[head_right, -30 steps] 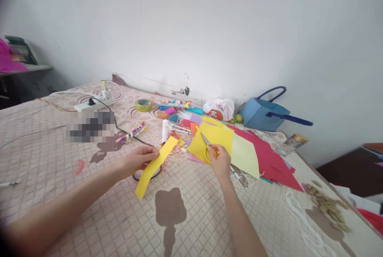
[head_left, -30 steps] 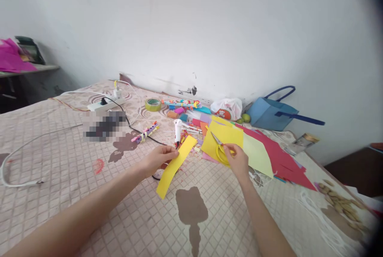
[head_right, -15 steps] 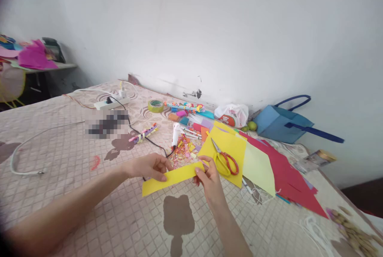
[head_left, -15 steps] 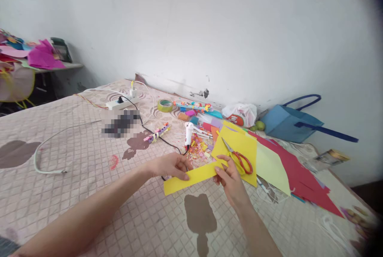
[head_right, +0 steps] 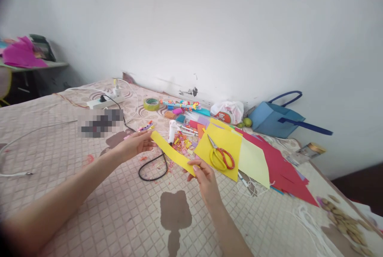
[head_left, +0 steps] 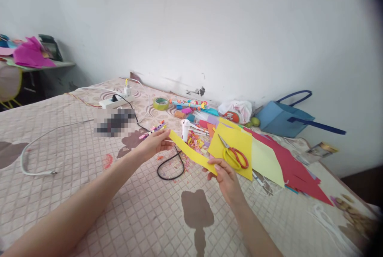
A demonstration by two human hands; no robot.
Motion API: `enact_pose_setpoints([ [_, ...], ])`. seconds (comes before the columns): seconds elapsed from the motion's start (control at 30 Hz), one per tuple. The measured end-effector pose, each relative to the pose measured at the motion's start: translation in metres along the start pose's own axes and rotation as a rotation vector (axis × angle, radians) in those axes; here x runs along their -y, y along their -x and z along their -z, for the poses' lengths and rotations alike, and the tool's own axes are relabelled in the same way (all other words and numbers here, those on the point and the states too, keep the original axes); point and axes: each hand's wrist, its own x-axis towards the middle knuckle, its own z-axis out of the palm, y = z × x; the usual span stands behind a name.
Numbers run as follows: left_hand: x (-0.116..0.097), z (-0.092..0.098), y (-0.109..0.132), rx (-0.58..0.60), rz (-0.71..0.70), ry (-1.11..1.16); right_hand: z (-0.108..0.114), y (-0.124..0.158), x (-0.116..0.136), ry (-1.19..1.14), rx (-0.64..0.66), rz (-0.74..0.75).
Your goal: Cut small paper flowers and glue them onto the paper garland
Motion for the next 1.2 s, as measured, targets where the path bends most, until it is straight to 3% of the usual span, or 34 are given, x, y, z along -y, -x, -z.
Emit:
enact_pose_setpoints([
  [0.3,0.003,-0.004,0.003,-0.076,-0.070,-0.154,-0.012,0.010,-0.001,0.134,0.146,-0.002],
  [0.4,0.003,-0.006,0.003,-0.055,-0.101,-0.177,-0.012,0.012,0.001,0.120,0.125,0.004],
  [0.57,0.001,-0.009,0.008,0.012,-0.036,-0.299,-0.011,0.009,0.003,0.208,0.123,-0.047],
  [0.73,0.004,-0.013,0.010,0.068,-0.010,-0.386,-0.011,0.008,0.005,0.200,0.256,-0.216],
  [0.83,0.007,-0.016,0.010,0.118,-0.041,-0.441,-0.009,0.009,0.006,0.203,0.384,-0.253],
  [0.9,0.008,-0.018,0.010,0.146,-0.104,-0.484,-0.006,0.010,0.006,0.176,0.398,-0.242],
  [0.97,0.008,-0.018,0.013,0.236,-0.181,-0.536,-0.004,0.009,0.006,0.107,0.347,-0.204],
  [1.03,0.008,-0.019,0.017,0.422,-0.185,-0.572,-0.002,0.008,0.006,0.034,0.290,-0.180],
  [1.13,0.009,-0.020,0.023,0.666,-0.022,-0.567,0.000,0.007,0.005,-0.022,0.247,-0.163],
  [1.2,0.009,-0.021,0.025,0.689,0.056,-0.544,-0.001,0.007,0.005,-0.055,0.247,-0.175],
])
